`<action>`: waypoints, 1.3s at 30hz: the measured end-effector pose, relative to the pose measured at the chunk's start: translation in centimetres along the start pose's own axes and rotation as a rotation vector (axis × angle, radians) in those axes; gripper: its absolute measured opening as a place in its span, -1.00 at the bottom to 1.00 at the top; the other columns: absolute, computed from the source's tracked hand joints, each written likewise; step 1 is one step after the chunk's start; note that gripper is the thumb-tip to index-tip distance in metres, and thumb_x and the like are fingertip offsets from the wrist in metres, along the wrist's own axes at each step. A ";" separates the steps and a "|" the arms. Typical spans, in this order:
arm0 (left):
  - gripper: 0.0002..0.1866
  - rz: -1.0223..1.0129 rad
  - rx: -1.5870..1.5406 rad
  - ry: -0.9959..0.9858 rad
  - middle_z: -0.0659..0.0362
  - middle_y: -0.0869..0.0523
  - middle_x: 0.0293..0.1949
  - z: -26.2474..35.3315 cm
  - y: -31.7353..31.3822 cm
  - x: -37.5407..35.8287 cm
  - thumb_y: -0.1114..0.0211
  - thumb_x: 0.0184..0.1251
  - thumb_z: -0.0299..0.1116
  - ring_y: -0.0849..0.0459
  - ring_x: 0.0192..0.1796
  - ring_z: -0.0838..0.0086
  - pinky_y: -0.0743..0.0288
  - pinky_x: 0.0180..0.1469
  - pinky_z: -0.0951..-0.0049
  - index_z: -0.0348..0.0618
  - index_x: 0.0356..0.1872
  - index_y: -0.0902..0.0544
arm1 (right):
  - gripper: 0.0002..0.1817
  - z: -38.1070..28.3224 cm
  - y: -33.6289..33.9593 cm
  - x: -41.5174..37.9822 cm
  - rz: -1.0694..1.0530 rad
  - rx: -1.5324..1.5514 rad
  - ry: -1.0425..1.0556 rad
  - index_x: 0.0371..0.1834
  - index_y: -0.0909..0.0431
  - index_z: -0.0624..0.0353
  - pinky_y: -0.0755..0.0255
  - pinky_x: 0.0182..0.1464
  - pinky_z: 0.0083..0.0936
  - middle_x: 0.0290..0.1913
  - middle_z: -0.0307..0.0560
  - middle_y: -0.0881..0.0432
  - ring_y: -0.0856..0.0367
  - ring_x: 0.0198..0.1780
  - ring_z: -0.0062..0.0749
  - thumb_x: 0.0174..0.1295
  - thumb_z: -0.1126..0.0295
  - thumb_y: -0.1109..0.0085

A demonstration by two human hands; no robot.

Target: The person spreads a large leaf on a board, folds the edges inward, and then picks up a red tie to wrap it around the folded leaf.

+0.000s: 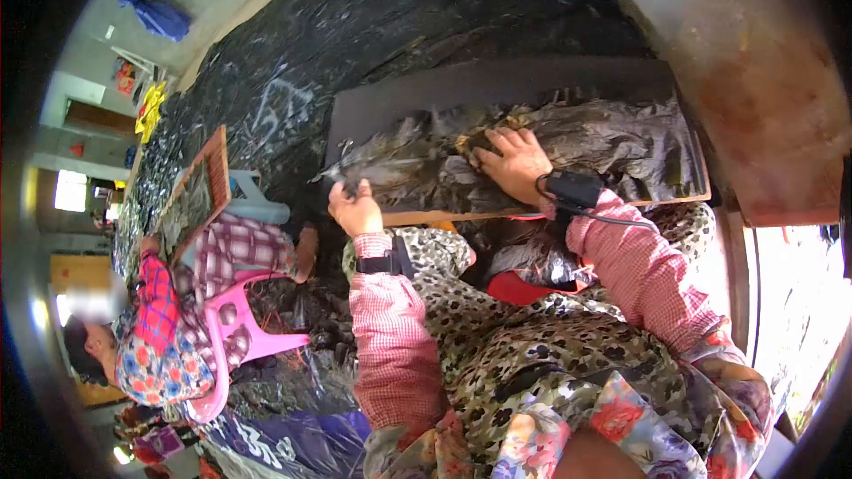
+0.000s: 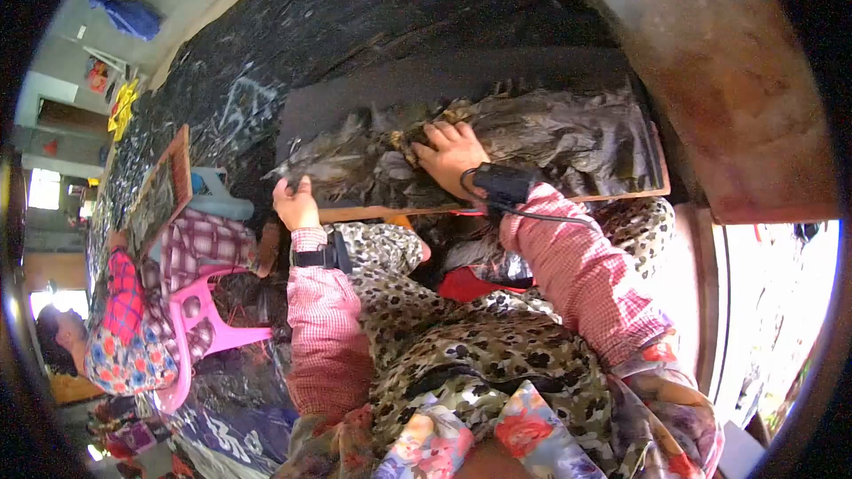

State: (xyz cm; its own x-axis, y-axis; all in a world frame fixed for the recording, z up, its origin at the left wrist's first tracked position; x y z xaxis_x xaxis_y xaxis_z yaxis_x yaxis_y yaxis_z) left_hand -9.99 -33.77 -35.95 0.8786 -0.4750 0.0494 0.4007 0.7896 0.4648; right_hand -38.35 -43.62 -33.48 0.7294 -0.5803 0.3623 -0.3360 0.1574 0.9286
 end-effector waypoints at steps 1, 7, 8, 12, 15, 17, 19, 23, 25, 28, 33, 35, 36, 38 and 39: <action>-0.42 0.109 0.074 0.080 -0.14 -0.49 0.11 -2.0 0.7 1.5 -0.45 0.14 -0.34 -0.57 0.07 0.13 -0.51 0.05 0.26 -0.38 0.14 -0.45 | -0.62 0.1 0.0 0.1 0.000 -0.012 -0.010 0.10 -0.57 -0.03 -0.19 0.26 -0.18 0.21 0.01 -0.45 -0.33 0.28 -0.14 0.23 0.17 -0.10; -0.03 0.115 0.267 0.325 -0.25 -0.38 0.17 0.6 0.0 2.2 -0.55 -0.08 0.00 -0.47 0.16 -0.07 -0.44 0.18 0.13 -0.58 0.19 -0.30 | -0.62 0.1 0.2 0.3 -0.042 0.005 0.006 0.14 -0.54 -0.03 -0.17 0.28 -0.14 0.25 0.05 -0.41 -0.30 0.31 -0.09 0.28 0.19 -0.05; -0.03 0.126 0.269 0.346 -0.25 -0.39 0.17 0.8 -0.8 2.2 -0.56 -0.09 -0.02 -0.44 0.18 -0.07 -0.44 0.18 0.13 -0.58 0.19 -0.29 | -0.62 0.2 0.4 0.1 -0.045 0.020 0.006 0.15 -0.54 -0.03 -0.17 0.28 -0.13 0.26 0.06 -0.41 -0.30 0.31 -0.08 0.29 0.19 -0.04; -0.17 0.046 0.241 0.373 -0.20 -0.57 0.09 0.4 -3.9 3.5 -0.61 -0.14 -0.09 -0.55 0.14 0.03 -0.45 0.16 0.21 -0.56 0.05 -0.46 | -0.64 0.1 0.2 -0.1 0.021 0.016 0.003 0.08 -0.58 -0.05 -0.21 0.25 -0.20 0.22 0.00 -0.44 -0.34 0.26 -0.12 0.22 0.21 -0.14; -0.25 -0.032 -0.275 0.359 -0.15 -0.59 0.10 4.0 -2.4 2.0 -0.56 -0.03 -0.27 -0.59 0.07 0.25 -0.40 0.19 0.36 -0.53 0.14 -0.45 | -0.62 0.1 -0.2 0.0 -0.047 0.052 -0.010 0.15 -0.54 -0.06 -0.17 0.28 -0.13 0.25 0.04 -0.42 -0.32 0.30 -0.08 0.27 0.19 -0.07; -0.48 0.009 -0.630 0.122 -0.05 -0.67 -0.03 5.3 -2.9 1.0 -0.47 0.07 -0.42 -0.62 -0.02 0.34 -0.46 0.09 0.37 -0.52 0.02 -0.53 | -0.62 0.2 -0.1 0.1 -0.035 0.036 -0.015 0.14 -0.54 -0.07 -0.17 0.28 -0.13 0.25 0.03 -0.42 -0.32 0.30 -0.09 0.27 0.18 -0.07; -0.65 -0.076 -0.593 -0.150 0.06 -0.69 -0.16 9.1 -2.7 -2.4 -0.40 0.14 -0.49 -0.61 -0.13 0.42 -0.49 -0.03 0.38 -0.49 -0.09 -0.57 | -0.63 0.1 -0.1 -0.1 -0.033 0.028 -0.018 0.14 -0.54 -0.08 -0.18 0.28 -0.13 0.26 0.02 -0.42 -0.32 0.30 -0.10 0.27 0.18 -0.08; -0.85 -0.194 -0.038 -0.906 0.01 -0.54 -0.38 13.8 -5.1 -10.8 -0.32 0.08 -0.52 -0.57 -0.30 0.13 -0.46 -0.20 0.26 -0.28 -0.35 -0.53 | -0.66 0.0 0.3 -0.2 0.059 0.057 -0.032 0.05 -0.58 0.01 -0.20 0.27 -0.13 0.18 0.02 -0.48 -0.36 0.28 -0.13 0.24 0.21 -0.06; -0.80 -0.375 0.098 -0.964 0.05 -0.56 -0.23 13.1 -7.0 -12.9 -0.31 0.03 -0.53 -0.56 -0.12 0.11 -0.46 -0.04 0.21 -0.24 -0.27 -0.58 | -0.69 -0.3 1.6 0.0 -0.144 -0.026 -0.051 -0.07 -0.60 0.12 -0.21 0.27 -0.15 0.12 0.00 -0.53 -0.38 0.25 -0.14 0.20 0.25 -0.04; -0.72 -0.440 0.233 -0.979 0.06 -0.54 -0.07 10.8 -8.7 -13.9 -0.24 0.13 -0.48 -0.51 0.00 0.12 -0.43 0.05 0.23 -0.18 -0.09 -0.63 | -0.65 -1.6 1.2 -2.6 -0.272 0.062 -0.218 -0.03 -0.55 0.19 -0.19 0.31 -0.21 0.13 0.05 -0.50 -0.38 0.24 -0.13 0.16 0.29 0.00; -0.69 -0.426 0.373 -1.086 0.09 -0.55 0.00 9.4 -7.8 -13.9 -0.25 0.10 -0.48 -0.48 0.06 0.11 -0.35 0.12 0.15 -0.08 -0.07 -0.65 | -0.51 -2.9 5.8 -7.4 -0.017 0.234 0.001 0.11 -0.47 0.22 -0.30 0.19 -0.13 0.12 0.14 -0.45 -0.38 0.23 0.00 0.04 0.39 -0.21; -0.66 -0.379 0.361 -1.142 0.11 -0.55 0.00 9.2 -7.7 -14.2 -0.27 0.07 -0.51 -0.49 0.05 0.14 -0.34 0.12 0.14 -0.06 -0.06 -0.65 | -0.46 -2.5 7.1 -7.4 0.044 0.259 -0.011 0.13 -0.46 0.20 -0.33 0.15 -0.13 0.14 0.14 -0.43 -0.38 0.21 0.01 -0.02 0.43 -0.26; -0.66 -0.374 0.331 -1.102 0.13 -0.57 -0.02 9.3 -7.9 -14.2 -0.28 0.06 -0.51 -0.50 0.05 0.16 -0.34 0.12 0.15 -0.06 -0.07 -0.65 | -0.44 -1.7 7.8 -6.7 0.129 0.225 -0.053 0.16 -0.45 0.21 -0.31 0.17 -0.13 0.14 0.13 -0.44 -0.39 0.21 -0.01 -0.01 0.41 -0.23; -0.69 -0.361 0.279 -1.037 0.17 -0.59 -0.08 9.9 -8.2 -13.9 -0.31 0.04 -0.52 -0.52 0.02 0.20 -0.35 0.11 0.16 -0.06 -0.13 -0.66 | -0.35 -0.5 8.8 -5.0 0.226 0.123 -0.161 0.22 -0.40 0.18 -0.28 0.19 -0.12 0.13 0.10 -0.45 -0.39 0.20 -0.02 -0.04 0.36 -0.27; -0.73 -0.320 0.211 -1.030 0.17 -0.60 -0.09 10.5 -8.2 -13.7 -0.32 0.03 -0.53 -0.52 0.03 0.20 -0.35 0.10 0.18 -0.07 -0.18 -0.66 | -0.27 0.1 9.0 -4.0 0.229 0.108 -0.212 0.26 -0.36 0.14 -0.26 0.21 -0.13 0.08 0.04 -0.48 -0.38 0.20 -0.04 -0.10 0.35 -0.32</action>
Point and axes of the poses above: each hand's wrist, its own x-axis towards the middle knuckle, its own y-axis out of the back of the hand, z = x × y, the point moved 2 cm from there along x, towards the middle knuckle
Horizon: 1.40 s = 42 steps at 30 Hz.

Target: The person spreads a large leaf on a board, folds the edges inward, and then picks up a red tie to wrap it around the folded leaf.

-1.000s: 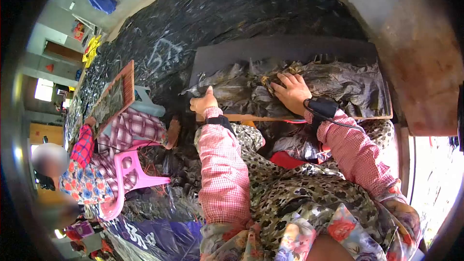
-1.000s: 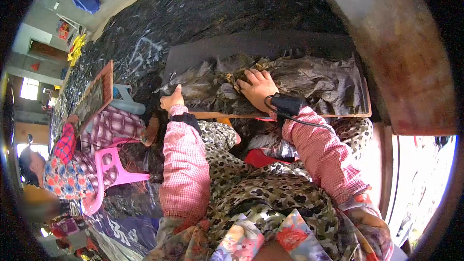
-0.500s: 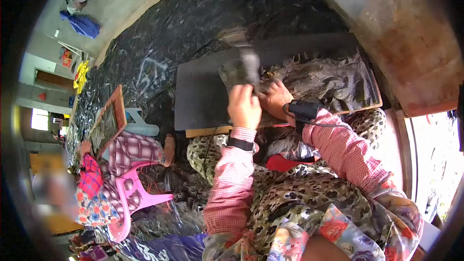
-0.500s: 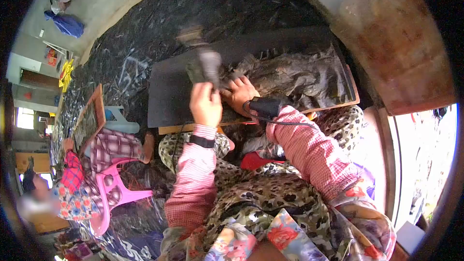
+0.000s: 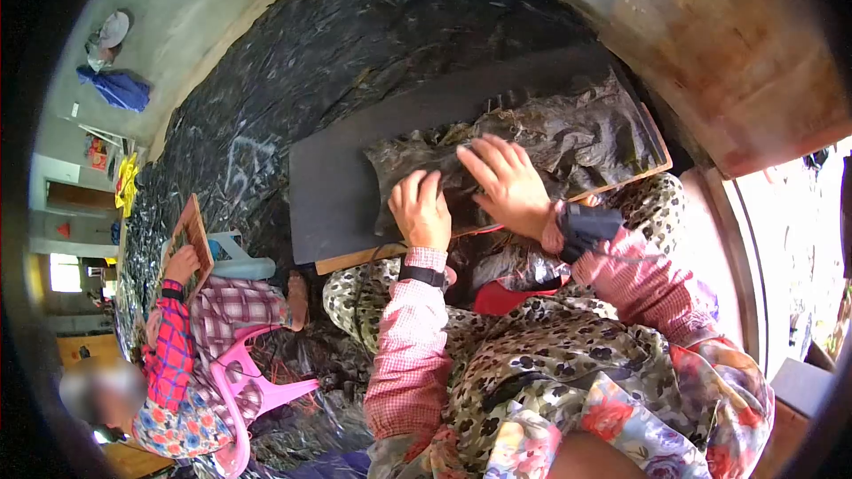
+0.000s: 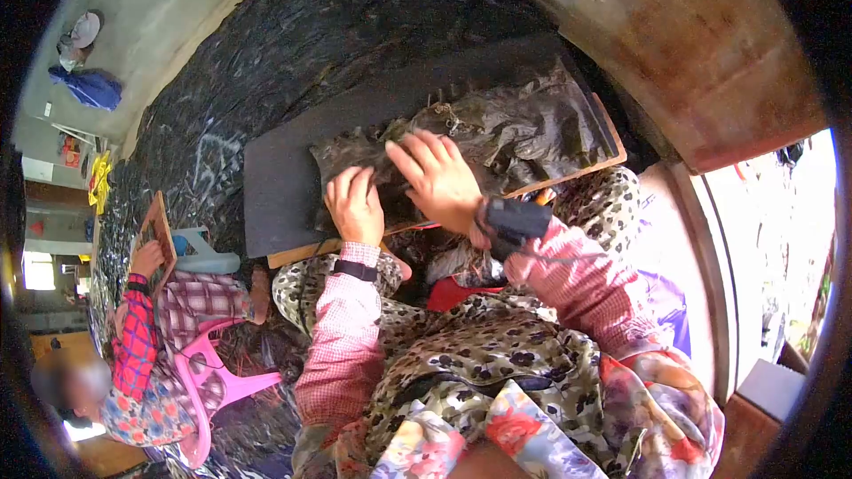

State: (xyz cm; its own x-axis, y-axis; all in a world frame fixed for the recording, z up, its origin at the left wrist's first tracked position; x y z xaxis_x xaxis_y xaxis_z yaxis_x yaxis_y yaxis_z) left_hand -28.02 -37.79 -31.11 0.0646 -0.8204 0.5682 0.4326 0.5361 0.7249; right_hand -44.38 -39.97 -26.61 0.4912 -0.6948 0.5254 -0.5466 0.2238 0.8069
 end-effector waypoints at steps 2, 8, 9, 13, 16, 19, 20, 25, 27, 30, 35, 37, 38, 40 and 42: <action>-0.70 0.053 -0.027 -0.046 0.20 -0.58 -0.05 -0.1 0.4 0.9 -0.36 -0.06 -0.50 -0.50 0.05 0.20 -0.33 0.12 0.13 -0.04 -0.21 -0.66 | -0.43 2.0 -1.9 1.2 -0.003 0.001 0.017 0.12 -0.49 0.11 -0.27 0.18 -0.17 -0.03 -0.06 -0.55 -0.43 0.15 -0.12 -0.09 0.38 -0.26; -0.28 -0.201 0.107 0.037 0.08 -0.37 0.31 0.4 1.8 1.2 -0.40 -0.11 -0.55 -0.25 0.39 0.14 -0.10 0.35 0.03 0.04 0.22 -0.43 | -0.72 4.6 0.6 3.5 0.170 -0.017 0.265 -0.22 -0.66 0.07 -0.31 0.10 -0.26 -0.17 -0.19 -0.60 -0.52 0.01 -0.27 -0.06 0.37 -0.14; -0.23 -0.267 0.166 -0.023 0.08 -0.33 0.34 0.3 1.2 0.7 -0.39 -0.10 -0.55 -0.22 0.41 0.13 -0.08 0.36 0.00 0.07 0.28 -0.39 | -0.69 5.1 0.5 2.8 0.118 -0.059 0.292 -0.17 -0.65 0.06 -0.31 0.11 -0.27 -0.13 -0.17 -0.59 -0.50 0.05 -0.25 -0.05 0.36 -0.15; -0.17 -0.467 0.287 -0.104 0.07 -0.21 0.43 -0.7 -1.5 -1.9 -0.35 0.00 -0.51 -0.13 0.45 0.09 0.00 0.39 -0.11 0.18 0.39 -0.27 | -0.66 6.0 -1.6 -1.0 -0.103 -0.199 0.282 -0.12 -0.64 0.08 -0.29 0.16 -0.26 0.00 -0.10 -0.55 -0.44 0.14 -0.20 -0.03 0.38 -0.16; -0.18 -0.475 0.247 -0.095 0.07 -0.20 0.43 -0.9 -1.4 -1.9 -0.32 0.03 -0.52 -0.11 0.46 0.08 0.01 0.39 -0.13 0.19 0.40 -0.26 | -0.61 5.5 -1.0 -0.8 -0.207 -0.107 0.159 -0.07 -0.63 0.09 -0.27 0.20 -0.25 0.04 -0.05 -0.54 -0.43 0.17 -0.18 -0.06 0.40 -0.16; -0.18 -0.472 0.204 -0.069 0.09 -0.22 0.43 -0.7 -0.7 -1.7 -0.31 0.03 -0.56 -0.12 0.46 0.11 0.01 0.39 -0.11 0.19 0.39 -0.28 | -0.42 5.2 -0.8 0.7 -0.187 -0.128 0.154 0.12 -0.52 0.10 -0.21 0.26 -0.21 0.14 0.03 -0.47 -0.34 0.27 -0.12 -0.11 0.39 -0.19; -0.19 -0.474 0.177 -0.046 0.09 -0.24 0.42 -0.6 -0.6 -1.8 -0.30 0.02 -0.57 -0.14 0.46 0.12 0.02 0.39 -0.11 0.19 0.38 -0.29 | -0.35 5.4 -1.0 0.9 -0.186 -0.161 0.148 0.20 -0.46 0.10 -0.18 0.29 -0.19 0.18 0.05 -0.44 -0.30 0.30 -0.10 -0.13 0.37 -0.20; -0.31 -0.298 -0.192 0.179 0.08 -0.44 0.29 -1.2 -0.3 -0.5 -0.20 0.14 -0.57 -0.36 0.35 0.21 -0.07 0.38 0.06 0.11 0.36 -0.33 | -0.18 5.9 -0.7 1.4 -0.319 -0.013 0.091 0.32 -0.33 0.10 -0.10 0.34 -0.12 0.23 0.09 -0.40 -0.24 0.35 -0.04 -0.12 0.17 -0.35; -0.43 -0.239 -0.366 0.266 0.03 -0.51 0.23 -1.8 -0.5 0.2 -0.09 0.22 -0.61 -0.47 0.27 0.19 -0.24 0.31 0.23 -0.02 0.31 -0.40 | -0.16 5.7 -0.8 1.7 -0.291 -0.037 0.087 0.34 -0.29 0.07 -0.11 0.33 -0.12 0.24 0.08 -0.38 -0.24 0.34 -0.06 -0.11 0.15 -0.38; -0.47 -0.254 -0.404 0.292 0.03 -0.54 0.22 -1.4 0.0 0.8 -0.05 0.27 -0.64 -0.51 0.25 0.21 -0.33 0.28 0.32 -0.08 0.28 -0.44 | -0.29 6.1 -1.7 2.1 -0.179 -0.060 0.066 0.25 -0.40 0.03 -0.18 0.29 -0.16 0.19 0.00 -0.45 -0.34 0.27 -0.12 -0.07 0.25 -0.37; -0.19 -0.320 -0.042 -0.057 0.08 -0.34 0.37 0.9 1.2 0.0 -0.31 -0.01 -0.56 -0.25 0.41 0.17 -0.05 0.38 0.00 0.14 0.37 -0.31 | -0.56 6.7 0.8 2.6 0.094 -0.072 0.196 -0.04 -0.62 -0.03 -0.29 0.20 -0.22 0.05 -0.14 -0.57 -0.48 0.15 -0.22 -0.10 0.45 -0.19; -0.11 -0.423 0.123 -0.149 0.08 -0.19 0.44 2.0 0.5 -0.6 -0.41 -0.06 -0.47 -0.12 0.47 0.15 0.03 0.39 -0.14 0.21 0.40 -0.26 | -0.58 7.5 2.0 1.3 0.092 -0.177 0.226 -0.03 -0.62 -0.05 -0.29 0.19 -0.21 0.09 -0.15 -0.54 -0.43 0.20 -0.25 -0.05 0.37 -0.13; -0.15 -0.479 0.142 -0.149 0.04 -0.17 0.44 2.5 -0.1 -0.9 -0.38 -0.01 -0.46 -0.10 0.47 0.11 0.06 0.40 -0.13 0.16 0.40 -0.26 | -0.58 8.5 1.3 0.1 0.033 -0.188 0.220 0.00 -0.61 -0.02 -0.28 0.20 -0.22 0.10 -0.13 -0.52 -0.41 0.22 -0.23 -0.01 0.37 -0.11; -0.18 -0.540 0.132 -0.126 0.01 -0.16 0.45 2.8 -1.2 -1.3 -0.39 0.04 -0.38 -0.08 0.48 0.07 0.09 0.39 -0.19 0.16 0.40 -0.25 | -0.57 9.8 -0.7 -2.3 -0.169 -0.274 0.136 0.04 -0.59 0.00 -0.26 0.22 -0.22 0.10 -0.11 -0.52 -0.40 0.23 -0.21 0.02 0.39 -0.10; -0.24 -0.567 0.149 -0.123 -0.01 -0.14 0.45 2.9 -1.6 -1.4 -0.35 0.12 -0.30 -0.07 0.48 0.04 0.12 0.39 -0.23 0.14 0.40 -0.26 | -0.56 9.5 -0.3 -2.7 -0.160 -0.238 0.120 0.07 -0.58 0.05 -0.23 0.24 -0.21 0.10 -0.06 -0.52 -0.40 0.23 -0.18 0.04 0.38 -0.11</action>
Point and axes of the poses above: each hand's wrist, its own x-axis towards the middle knuckle, its own y-axis out of the back of the hand, z = x × y, the point moved 2 cm from there along x, towards the middle knuckle
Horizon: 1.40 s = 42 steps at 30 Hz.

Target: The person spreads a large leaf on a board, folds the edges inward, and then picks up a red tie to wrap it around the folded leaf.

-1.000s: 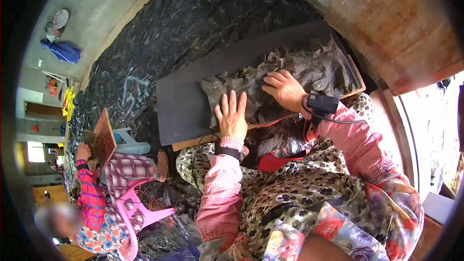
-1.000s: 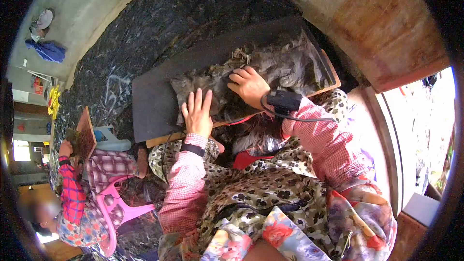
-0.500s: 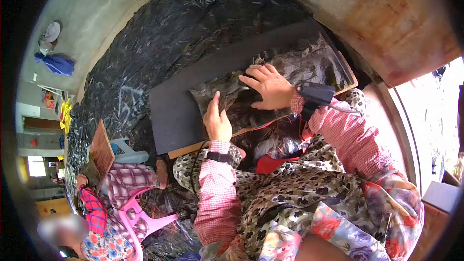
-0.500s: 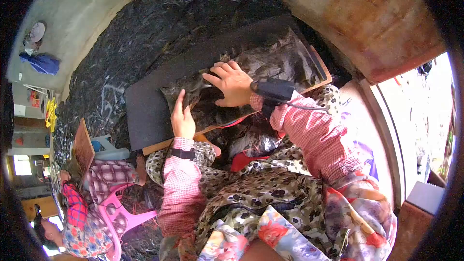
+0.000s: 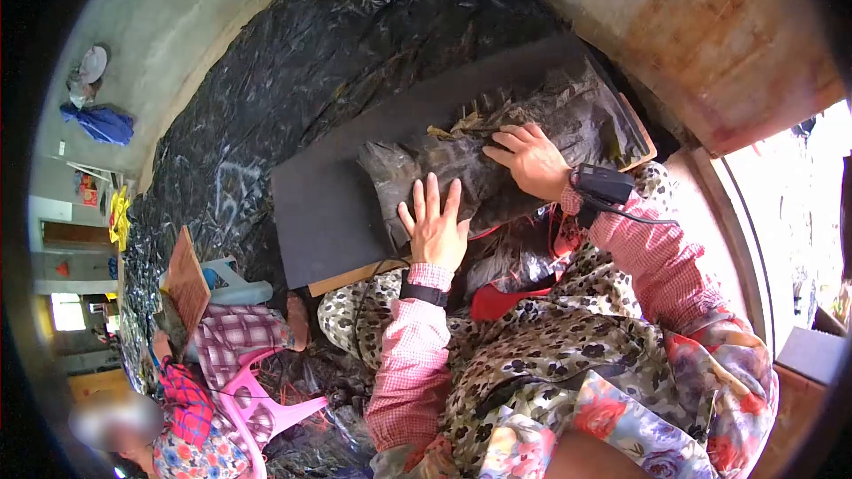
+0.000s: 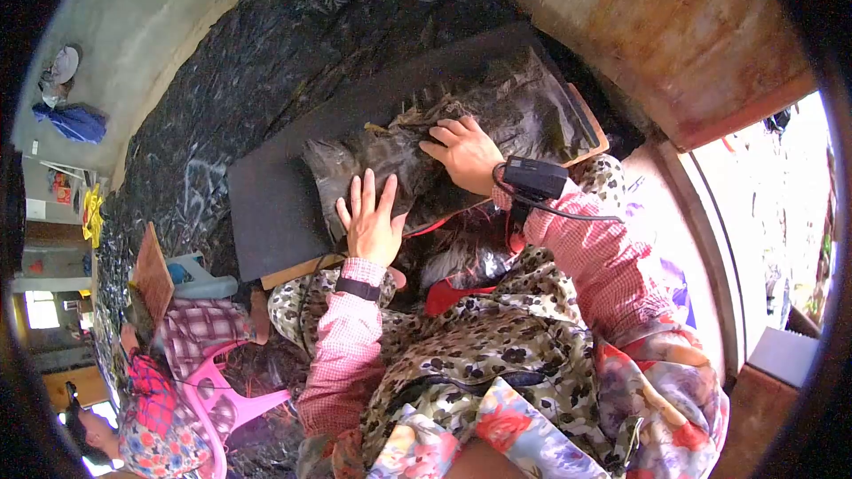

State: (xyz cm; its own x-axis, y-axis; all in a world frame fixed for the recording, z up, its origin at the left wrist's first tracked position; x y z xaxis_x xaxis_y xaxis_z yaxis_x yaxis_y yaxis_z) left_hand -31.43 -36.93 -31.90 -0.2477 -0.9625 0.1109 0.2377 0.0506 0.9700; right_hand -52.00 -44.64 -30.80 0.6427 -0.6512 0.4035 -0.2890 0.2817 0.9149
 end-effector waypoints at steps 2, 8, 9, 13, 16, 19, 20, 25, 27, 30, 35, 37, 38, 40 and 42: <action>-0.30 -0.004 -0.039 0.012 -0.03 -0.13 0.45 -0.1 -0.2 0.0 -0.30 0.19 -0.24 -0.06 0.48 0.00 0.13 0.38 -0.26 0.12 0.40 -0.27 | -0.54 -1.3 1.8 0.6 -0.174 -0.002 -0.104 0.08 -0.56 0.10 -0.20 0.27 -0.18 0.13 0.00 -0.49 -0.38 0.24 -0.14 0.03 0.34 -0.13; -0.36 -0.056 0.000 0.046 -0.05 -0.09 0.47 0.0 -0.4 0.1 -0.23 0.27 -0.13 -0.05 0.48 0.00 0.12 0.37 -0.27 0.10 0.38 -0.30 | -0.49 -4.7 1.3 2.6 0.005 0.279 -0.090 0.21 -0.46 0.12 -0.11 0.35 -0.14 0.29 0.08 -0.36 -0.24 0.36 -0.07 0.20 0.15 -0.15; -0.35 -0.062 -0.054 0.036 -0.05 -0.08 0.47 -0.2 -0.2 0.0 -0.24 0.26 -0.11 -0.03 0.49 0.01 0.13 0.37 -0.29 0.09 0.38 -0.30 | -0.45 -4.4 -1.2 2.0 -0.042 0.206 -0.107 0.25 -0.41 0.09 -0.10 0.36 -0.14 0.30 0.08 -0.35 -0.23 0.37 -0.08 0.24 0.08 -0.11; -0.42 0.080 -0.349 0.076 -0.09 -0.29 0.36 -1.4 2.9 0.2 -0.27 0.25 -0.10 -0.23 0.41 0.03 -0.07 0.37 -0.07 -0.07 0.27 -0.44 | -0.38 -3.7 -2.6 1.9 -0.122 0.091 -0.114 0.35 -0.30 0.05 -0.07 0.39 -0.13 0.36 0.08 -0.30 -0.18 0.41 -0.09 0.29 -0.03 -0.01; -0.56 0.365 -0.221 0.141 -0.07 -0.44 0.27 -4.0 4.9 0.3 -0.15 0.37 -0.15 -0.37 0.32 0.03 -0.21 0.31 0.10 -0.14 0.17 -0.53 | -0.35 -4.2 -2.9 1.5 -0.158 0.078 -0.122 0.39 -0.25 0.03 -0.04 0.41 -0.12 0.39 0.07 -0.26 -0.15 0.43 -0.09 0.31 -0.06 0.04; -0.50 0.176 0.009 0.111 -0.04 -0.26 0.39 -5.4 1.8 0.8 -0.06 0.41 -0.07 -0.19 0.43 0.08 -0.14 0.34 0.03 -0.01 0.31 -0.39 | -0.35 -4.1 -2.9 1.5 -0.178 0.069 -0.121 0.39 -0.25 0.02 -0.03 0.41 -0.11 0.39 0.06 -0.25 -0.15 0.43 -0.10 0.31 -0.06 0.04; -0.47 0.072 0.067 0.124 -0.01 -0.18 0.44 -5.6 0.3 0.7 -0.02 0.43 -0.04 -0.11 0.47 0.11 -0.11 0.36 0.01 0.04 0.36 -0.33 | -0.35 -4.1 -2.9 1.6 -0.178 0.080 -0.121 0.39 -0.25 0.01 -0.03 0.41 -0.11 0.39 0.06 -0.25 -0.14 0.43 -0.10 0.31 -0.07 0.04; -0.42 -0.178 0.058 0.304 0.14 -0.09 0.49 -4.7 0.2 1.3 0.01 0.44 -0.05 0.00 0.53 0.23 0.10 0.40 -0.18 0.13 0.44 -0.19 | -0.35 -4.0 -3.0 1.3 -0.109 0.086 -0.122 0.37 -0.28 0.00 -0.05 0.41 -0.12 0.36 0.03 -0.30 -0.19 0.42 -0.12 0.30 -0.08 0.03; -0.43 -0.095 0.087 0.211 0.13 -0.12 0.48 -2.7 1.1 2.2 0.00 0.44 -0.07 -0.02 0.52 0.22 0.09 0.41 -0.17 0.11 0.43 -0.21 | -0.36 -3.9 -3.0 1.5 -0.123 0.077 -0.127 0.37 -0.28 0.01 -0.04 0.41 -0.14 0.36 0.03 -0.30 -0.17 0.42 -0.12 0.31 -0.09 0.05; -0.48 0.061 -0.047 -0.007 0.07 -0.25 0.42 1.0 -0.2 3.4 -0.02 0.43 -0.10 -0.12 0.48 0.18 0.02 0.39 -0.13 0.03 0.37 -0.30 | -0.42 -3.6 -3.0 1.0 -0.079 0.142 -0.137 0.26 -0.42 0.07 -0.08 0.39 -0.16 0.33 0.02 -0.36 -0.21 0.40 -0.12 0.24 0.01 -0.07; -0.48 -0.001 -0.248 0.029 0.08 -0.29 0.41 3.7 -2.5 4.7 0.07 0.47 -0.07 -0.14 0.48 0.20 0.09 0.40 -0.09 0.04 0.39 -0.28 | -0.78 1.1 3.0 -2.5 0.461 0.156 -0.243 -0.25 -0.63 0.12 -0.36 0.07 -0.16 -0.06 -0.06 -0.59 -0.51 0.05 -0.12 -0.02 0.42 -0.24; -0.47 0.015 -0.081 -0.008 0.10 -0.24 0.44 4.1 -3.1 4.0 0.03 0.45 -0.04 -0.10 0.49 0.19 0.11 0.42 -0.09 0.00 0.36 -0.33 | -0.74 5.5 5.2 -5.0 0.425 0.039 -0.479 -0.19 -0.61 0.08 -0.37 0.01 -0.15 -0.13 -0.03 -0.57 -0.51 -0.03 -0.07 -0.01 0.43 -0.22; -0.47 0.011 -0.083 -0.011 0.10 -0.24 0.44 4.3 -3.5 4.1 0.03 0.45 -0.04 -0.10 0.49 0.19 0.11 0.42 -0.09 0.00 0.36 -0.33 | -0.69 7.3 5.9 -6.4 0.397 -0.065 -0.646 -0.11 -0.59 0.10 -0.37 0.02 -0.15 -0.11 0.00 -0.56 -0.50 -0.02 -0.04 0.01 0.40 -0.23; -0.46 0.018 -0.060 -0.018 0.10 -0.21 0.45 4.0 -4.0 4.2 0.02 0.44 -0.03 -0.07 0.50 0.19 0.13 0.43 -0.09 -0.02 0.35 -0.35 | -0.60 11.1 5.0 -9.1 0.240 -0.114 -0.915 0.00 -0.56 0.16 -0.37 0.05 -0.15 -0.04 0.05 -0.55 -0.47 0.05 0.00 0.12 0.20 -0.22; -0.45 -0.020 -0.095 -0.034 0.09 -0.21 0.45 3.8 -3.8 4.6 0.01 0.43 -0.03 -0.06 0.50 0.18 0.11 0.44 -0.06 -0.04 0.34 -0.36 | -0.48 12.4 4.7 -10.0 0.058 -0.101 -0.995 0.10 -0.54 0.13 -0.35 0.09 -0.16 0.00 0.06 -0.54 -0.45 0.09 0.00 0.16 0.04 -0.18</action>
Point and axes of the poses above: each hand's wrist, its own x-axis towards the middle knuckle, its own y-axis out of the back of the hand, z = x × y, the point moved 2 cm from there along x, towards the middle knuckle
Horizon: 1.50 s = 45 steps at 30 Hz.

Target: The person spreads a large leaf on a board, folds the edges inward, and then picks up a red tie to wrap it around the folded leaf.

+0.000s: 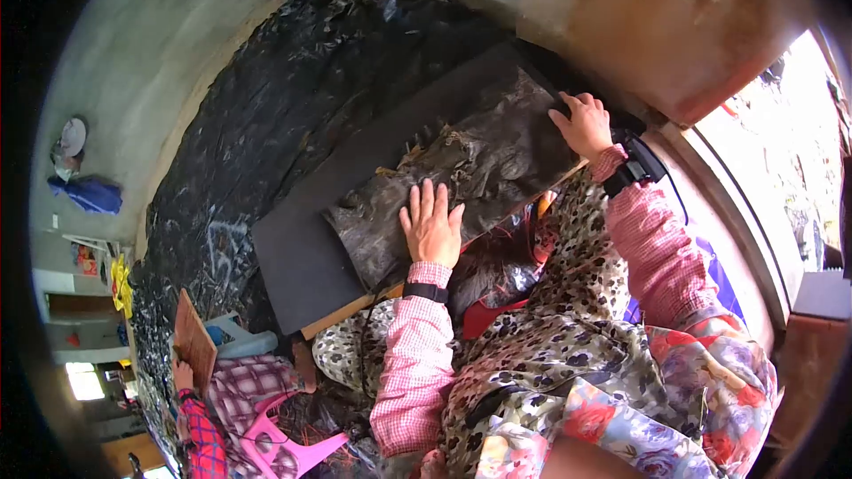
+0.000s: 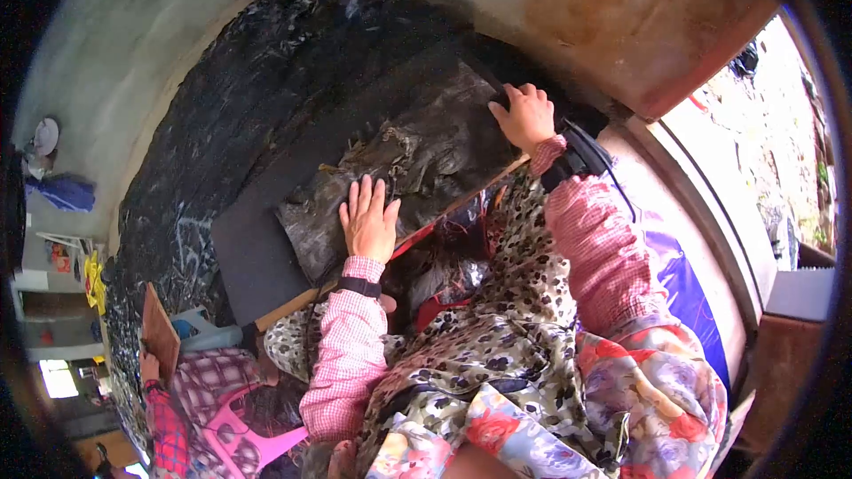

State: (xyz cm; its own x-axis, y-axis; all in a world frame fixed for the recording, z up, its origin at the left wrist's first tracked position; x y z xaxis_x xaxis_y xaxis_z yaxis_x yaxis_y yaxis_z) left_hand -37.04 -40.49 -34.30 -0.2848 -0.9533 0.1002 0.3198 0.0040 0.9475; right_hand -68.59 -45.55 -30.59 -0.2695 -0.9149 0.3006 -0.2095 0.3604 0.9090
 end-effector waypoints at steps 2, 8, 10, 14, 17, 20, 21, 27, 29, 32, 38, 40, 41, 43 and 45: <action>-0.44 -0.013 -0.039 -0.011 0.09 -0.20 0.45 -0.4 0.0 0.0 0.01 0.43 -0.02 -0.06 0.50 0.18 0.10 0.43 -0.06 -0.04 0.36 -0.33 | -0.49 -0.2 -0.3 0.1 -0.026 -0.019 0.014 0.08 -0.54 0.14 -0.34 0.11 -0.16 0.01 0.06 -0.53 -0.45 0.10 -0.01 0.13 0.06 -0.24; -0.42 -0.017 0.047 0.046 0.07 -0.15 0.47 0.8 -0.2 0.0 -0.01 0.41 0.01 -0.05 0.50 0.11 0.09 0.41 -0.16 0.10 0.41 -0.26 | -0.68 -0.4 -1.2 0.6 0.017 0.116 -0.053 -0.17 -0.66 0.10 -0.38 0.09 -0.17 -0.02 0.05 -0.57 -0.48 0.07 0.00 0.00 0.25 -0.34; -0.42 -0.003 0.054 0.037 0.06 -0.18 0.45 1.0 0.1 0.0 -0.04 0.40 -0.01 -0.08 0.49 0.11 0.06 0.40 -0.15 0.08 0.40 -0.27 | -0.77 0.0 -1.2 0.9 0.090 0.175 -0.027 -0.28 -0.68 0.09 -0.40 0.07 -0.17 -0.03 0.03 -0.58 -0.49 0.06 0.01 -0.02 0.28 -0.33; -0.41 0.051 0.007 0.055 0.06 -0.28 0.40 0.4 0.2 0.3 -0.11 0.37 -0.06 -0.18 0.45 0.15 -0.04 0.37 -0.13 -0.05 0.36 -0.30 | -0.76 0.3 -1.4 1.0 0.014 0.255 -0.063 -0.28 -0.67 0.12 -0.40 0.08 -0.18 -0.04 0.03 -0.59 -0.49 0.06 -0.01 -0.02 0.28 -0.34; -0.45 0.075 0.054 0.064 0.06 -0.35 0.36 0.2 0.2 0.8 -0.12 0.36 -0.11 -0.25 0.41 0.19 -0.13 0.33 -0.08 -0.16 0.29 -0.37 | -0.73 -0.5 -0.7 0.3 0.118 0.173 -0.011 -0.23 -0.66 0.12 -0.41 0.06 -0.18 -0.05 0.04 -0.59 -0.51 0.04 0.00 0.00 0.28 -0.34; -0.56 0.140 0.090 0.053 0.07 -0.45 0.27 -0.2 0.0 1.2 -0.12 0.35 -0.16 -0.34 0.34 0.22 -0.24 0.27 -0.02 -0.17 0.17 -0.49 | -0.72 -2.7 1.0 -0.7 0.228 0.162 0.125 -0.19 -0.64 0.10 -0.42 0.05 -0.19 -0.08 0.04 -0.59 -0.52 0.01 0.01 0.01 0.30 -0.33; -0.60 0.157 0.031 0.049 0.07 -0.52 0.20 -0.4 0.7 1.3 -0.12 0.35 -0.17 -0.42 0.29 0.22 -0.29 0.24 0.04 -0.17 0.10 -0.55 | -0.72 -3.6 1.4 -1.2 0.243 0.208 0.216 -0.18 -0.64 0.10 -0.42 0.05 -0.19 -0.09 0.04 -0.59 -0.52 -0.01 0.01 0.02 0.31 -0.33; -0.73 0.300 -0.306 0.132 0.00 -0.70 -0.25 -1.7 1.7 2.1 -0.12 0.35 -0.21 -0.64 -0.18 0.06 -0.48 -0.13 0.13 -0.20 -0.23 -0.65 | -0.79 -8.9 1.6 -4.2 0.087 0.560 0.417 -0.25 -0.62 0.17 -0.43 0.00 -0.20 -0.17 0.03 -0.59 -0.52 -0.05 0.00 0.01 0.43 -0.31; -0.71 0.297 -0.494 0.240 -0.13 -0.62 -0.51 -1.4 3.7 2.1 -0.12 0.38 -0.20 -0.55 -0.42 -0.14 -0.40 -0.39 0.10 -0.25 -0.34 -0.61 | -0.79 -10.0 1.3 -5.2 0.037 0.597 0.457 -0.25 -0.60 0.20 -0.42 0.02 -0.23 -0.16 0.04 -0.58 -0.52 -0.06 -0.01 0.02 0.42 -0.30; -0.69 0.509 -0.764 0.306 0.00 -0.50 -0.67 -3.5 3.5 2.4 -0.15 0.40 -0.22 -0.39 -0.64 0.39 -0.30 -0.49 0.31 -0.32 -0.37 -0.58 | -0.79 -10.6 0.5 -6.3 0.015 0.585 0.503 -0.22 -0.61 0.20 -0.41 0.03 -0.25 -0.16 0.04 -0.58 -0.52 -0.06 -0.02 0.06 0.42 -0.27; -0.70 0.661 -1.032 0.413 0.31 -0.69 -0.28 -3.7 7.7 2.1 -0.18 0.43 -0.31 -0.50 -0.27 0.71 -0.41 -0.18 0.61 -0.42 -0.14 -0.66 | -0.70 -10.6 0.1 -6.5 -0.060 0.460 0.490 -0.12 -0.60 0.15 -0.35 0.10 -0.27 -0.12 -0.01 -0.55 -0.48 0.01 -0.09 0.05 0.38 -0.27; -0.68 0.732 -1.124 0.449 0.21 -0.70 -0.15 -5.0 8.2 1.9 -0.18 0.43 -0.32 -0.57 -0.16 0.63 -0.44 -0.06 0.57 -0.45 -0.04 -0.63 | -0.65 -12.6 -0.1 -6.8 -0.051 0.406 0.559 -0.06 -0.59 0.14 -0.32 0.13 -0.27 -0.08 -0.03 -0.54 -0.45 0.05 -0.12 0.03 0.37 -0.27; -0.70 0.821 -1.198 0.427 0.26 -0.67 -0.32 -5.0 8.5 1.8 -0.18 0.42 -0.33 -0.49 -0.29 0.68 -0.42 -0.17 0.58 -0.47 -0.16 -0.64 | -0.60 -13.8 -0.2 -6.9 -0.039 0.346 0.628 -0.01 -0.58 0.12 -0.29 0.16 -0.26 -0.04 -0.05 -0.53 -0.42 0.10 -0.14 0.02 0.37 -0.28; -0.71 0.869 -1.205 0.467 0.27 -0.66 -0.31 -4.7 9.4 1.4 -0.18 0.42 -0.35 -0.48 -0.27 0.67 -0.40 -0.17 0.58 -0.48 -0.17 -0.64 | -0.57 -15.4 -2.1 -6.8 0.061 0.215 0.703 0.02 -0.57 0.11 -0.27 0.16 -0.30 -0.02 -0.09 -0.51 -0.40 0.13 -0.20 0.02 0.34 -0.20; -0.72 0.873 -1.187 0.440 0.29 -0.65 -0.31 -4.5 10.2 0.9 -0.17 0.42 -0.35 -0.48 -0.27 0.67 -0.40 -0.16 0.57 -0.47 -0.18 -0.64 | -0.63 -16.3 -3.5 -6.4 0.122 0.170 0.707 -0.05 -0.60 0.10 -0.28 0.12 -0.32 -0.08 -0.12 -0.53 -0.42 0.08 -0.23 0.02 0.33 -0.16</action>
State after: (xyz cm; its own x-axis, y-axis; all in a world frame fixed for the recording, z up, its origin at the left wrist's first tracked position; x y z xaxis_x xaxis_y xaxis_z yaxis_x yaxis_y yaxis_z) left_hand -30.00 -42.66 -25.89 0.5810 -0.7936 0.1809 0.8136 0.5594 -0.1586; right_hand -50.79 -43.93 -30.96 0.3578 -0.7447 0.5634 -0.3754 0.4377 0.8170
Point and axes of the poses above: each hand's wrist, its own x-axis towards the middle knuckle, its own y-axis out of the back of the hand, z = x × y, the point moved 2 cm from there along x, towards the middle knuckle
